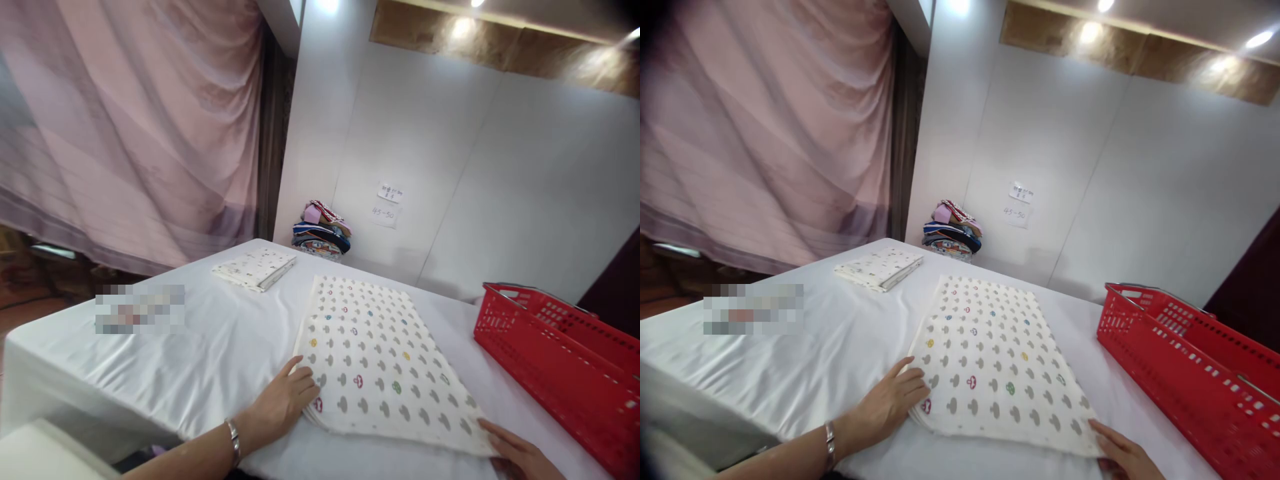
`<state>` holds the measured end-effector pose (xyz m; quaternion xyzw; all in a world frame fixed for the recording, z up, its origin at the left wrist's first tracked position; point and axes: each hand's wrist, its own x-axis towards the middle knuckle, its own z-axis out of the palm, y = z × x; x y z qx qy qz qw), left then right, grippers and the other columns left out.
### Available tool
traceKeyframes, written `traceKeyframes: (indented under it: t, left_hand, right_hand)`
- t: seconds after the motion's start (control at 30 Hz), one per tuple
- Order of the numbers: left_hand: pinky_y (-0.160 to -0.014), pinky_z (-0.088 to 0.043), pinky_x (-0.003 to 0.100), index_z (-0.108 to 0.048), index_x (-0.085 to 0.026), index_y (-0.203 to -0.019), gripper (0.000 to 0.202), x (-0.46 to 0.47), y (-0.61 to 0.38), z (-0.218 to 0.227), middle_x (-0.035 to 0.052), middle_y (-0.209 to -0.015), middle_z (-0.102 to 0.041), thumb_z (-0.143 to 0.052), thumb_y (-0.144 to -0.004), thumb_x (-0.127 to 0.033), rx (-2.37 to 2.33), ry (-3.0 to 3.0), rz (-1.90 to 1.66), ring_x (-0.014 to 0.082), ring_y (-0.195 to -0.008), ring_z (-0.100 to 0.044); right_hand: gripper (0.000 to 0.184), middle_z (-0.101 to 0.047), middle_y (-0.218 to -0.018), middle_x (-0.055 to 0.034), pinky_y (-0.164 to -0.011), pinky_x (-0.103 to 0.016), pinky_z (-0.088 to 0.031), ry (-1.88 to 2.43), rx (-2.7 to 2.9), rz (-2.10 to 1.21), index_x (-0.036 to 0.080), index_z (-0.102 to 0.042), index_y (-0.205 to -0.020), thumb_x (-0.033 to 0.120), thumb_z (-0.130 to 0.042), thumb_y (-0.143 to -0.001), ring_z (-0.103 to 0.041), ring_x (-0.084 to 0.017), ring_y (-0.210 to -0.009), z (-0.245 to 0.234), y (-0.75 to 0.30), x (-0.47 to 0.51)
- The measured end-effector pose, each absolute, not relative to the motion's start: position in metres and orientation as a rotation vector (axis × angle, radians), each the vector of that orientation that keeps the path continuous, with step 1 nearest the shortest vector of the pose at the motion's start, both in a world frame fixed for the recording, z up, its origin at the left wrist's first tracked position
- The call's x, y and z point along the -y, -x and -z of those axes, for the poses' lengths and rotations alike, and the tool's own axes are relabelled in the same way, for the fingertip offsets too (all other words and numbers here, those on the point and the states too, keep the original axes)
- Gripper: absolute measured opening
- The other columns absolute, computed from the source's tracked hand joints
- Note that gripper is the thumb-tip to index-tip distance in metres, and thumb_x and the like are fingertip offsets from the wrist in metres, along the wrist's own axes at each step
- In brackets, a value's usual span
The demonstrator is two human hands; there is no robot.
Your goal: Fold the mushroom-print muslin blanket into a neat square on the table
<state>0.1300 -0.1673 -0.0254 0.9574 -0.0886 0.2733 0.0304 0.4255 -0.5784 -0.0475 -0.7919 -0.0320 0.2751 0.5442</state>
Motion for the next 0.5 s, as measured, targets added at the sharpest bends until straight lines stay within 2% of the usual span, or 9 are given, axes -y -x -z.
traceKeyframes:
  t: [0.13,0.23,0.3,0.37,0.5]
  left_hand:
    - [-0.102,-0.026,0.043,-0.057,-0.021,-0.08,0.026,0.164,-0.129,0.024,-0.0016,-0.068,-0.055,-0.037,-0.078,-0.005,0.261,-2.888,-0.797,0.0124,-0.07,-0.051]
    - [-0.103,-0.026,0.043,-0.059,-0.022,-0.088,0.032,0.161,-0.12,0.008,-0.0009,-0.074,-0.059,-0.036,-0.074,-0.004,0.196,-2.84,-0.69,0.0126,-0.074,-0.054]
    - [-0.101,-0.03,0.042,-0.059,-0.024,-0.095,0.037,0.158,-0.109,-0.008,0.0,-0.081,-0.062,-0.036,-0.074,-0.005,0.177,-2.791,-0.585,0.0134,-0.078,-0.055]
    - [-0.095,-0.037,0.037,-0.06,-0.026,-0.095,0.035,0.154,-0.094,-0.023,0.0008,-0.082,-0.063,-0.037,-0.076,-0.01,0.18,-2.71,-0.487,0.0144,-0.079,-0.056]
    - [-0.076,-0.046,0.027,-0.064,-0.027,-0.084,0.022,0.143,-0.063,-0.044,0.0015,-0.08,-0.064,-0.045,-0.076,-0.024,0.064,-2.516,-0.297,0.0163,-0.076,-0.056]
  right_hand:
    - [0.045,-0.061,-0.066,-0.0012,-0.046,-0.021,-0.04,1.889,0.096,-0.569,0.021,-0.067,-0.093,0.045,-0.069,-0.055,-0.054,-0.015,-0.056,0.032,-0.415,0.574]
    - [0.034,-0.061,-0.074,-0.0022,-0.055,-0.023,-0.044,1.849,0.177,-0.536,0.021,-0.068,-0.084,0.045,-0.065,-0.06,-0.054,-0.015,-0.061,0.013,-0.402,0.575]
    - [0.028,-0.059,-0.072,-0.0023,-0.054,-0.023,-0.043,1.829,0.228,-0.551,0.021,-0.068,-0.076,0.043,-0.063,-0.062,-0.053,-0.016,-0.062,-0.002,-0.388,0.575]
    - [0.023,-0.055,-0.065,-0.0021,-0.051,-0.023,-0.041,1.815,0.271,-0.596,0.02,-0.067,-0.07,0.041,-0.061,-0.063,-0.049,-0.015,-0.058,-0.016,-0.371,0.577]
    - [0.022,-0.05,-0.058,-0.0023,-0.049,-0.025,-0.039,1.748,0.302,-0.694,0.02,-0.067,-0.066,0.041,-0.062,-0.06,-0.045,-0.015,-0.051,-0.041,-0.345,0.59]
